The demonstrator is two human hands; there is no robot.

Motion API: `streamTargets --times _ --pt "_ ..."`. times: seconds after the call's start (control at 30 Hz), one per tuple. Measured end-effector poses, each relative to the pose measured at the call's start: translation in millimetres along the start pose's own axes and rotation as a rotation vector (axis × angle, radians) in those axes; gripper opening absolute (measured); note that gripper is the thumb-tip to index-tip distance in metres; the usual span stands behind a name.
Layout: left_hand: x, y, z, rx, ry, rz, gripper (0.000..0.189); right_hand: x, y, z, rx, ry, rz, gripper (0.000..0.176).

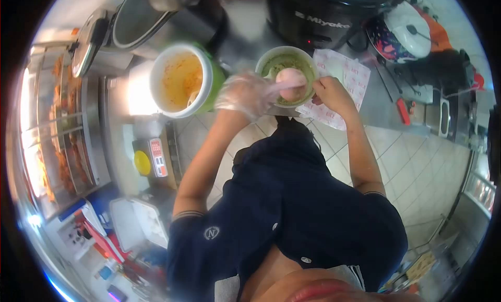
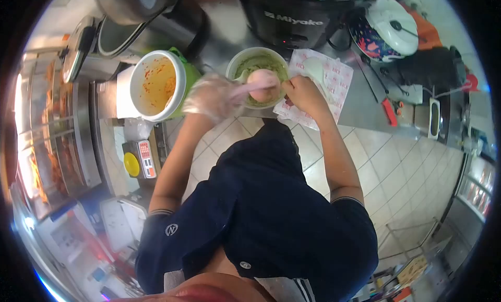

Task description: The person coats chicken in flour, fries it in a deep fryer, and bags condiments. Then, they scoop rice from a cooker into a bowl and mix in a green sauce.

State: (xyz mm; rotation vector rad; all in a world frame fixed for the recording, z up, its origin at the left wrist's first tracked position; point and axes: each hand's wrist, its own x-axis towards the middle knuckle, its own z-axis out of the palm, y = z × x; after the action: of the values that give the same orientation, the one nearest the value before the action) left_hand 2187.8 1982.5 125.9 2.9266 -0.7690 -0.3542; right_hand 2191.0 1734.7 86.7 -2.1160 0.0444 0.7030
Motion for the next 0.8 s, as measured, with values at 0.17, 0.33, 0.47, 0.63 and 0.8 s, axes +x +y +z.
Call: streamTargets --times 0.17,0.33,0.47,0.63,0.8 --pt "-27 -3 -70 -0.416 0.028 -0.338 0.031 -14 18 -14 0.054 0.037 0.027 0.035" --pt "-21 -19 32 -1.071 0.544 -0.436 0.040 -44 44 -45 0.112 0.141 0.021 0.036" --pt "5 -30 122 -1.617 0.230 -0.730 0.041 -69 52 -68 0.190 0.220 0.034 0.035" --pt "15 -49 212 -1.788 0.147 -0.382 0.042 -71 47 -79 0.065 0.237 -0.003 0.035" --pt "15 -55 268 -1.170 0.482 -0.199 0.047 -36 74 -72 0.202 0.152 -0.055 0.033"
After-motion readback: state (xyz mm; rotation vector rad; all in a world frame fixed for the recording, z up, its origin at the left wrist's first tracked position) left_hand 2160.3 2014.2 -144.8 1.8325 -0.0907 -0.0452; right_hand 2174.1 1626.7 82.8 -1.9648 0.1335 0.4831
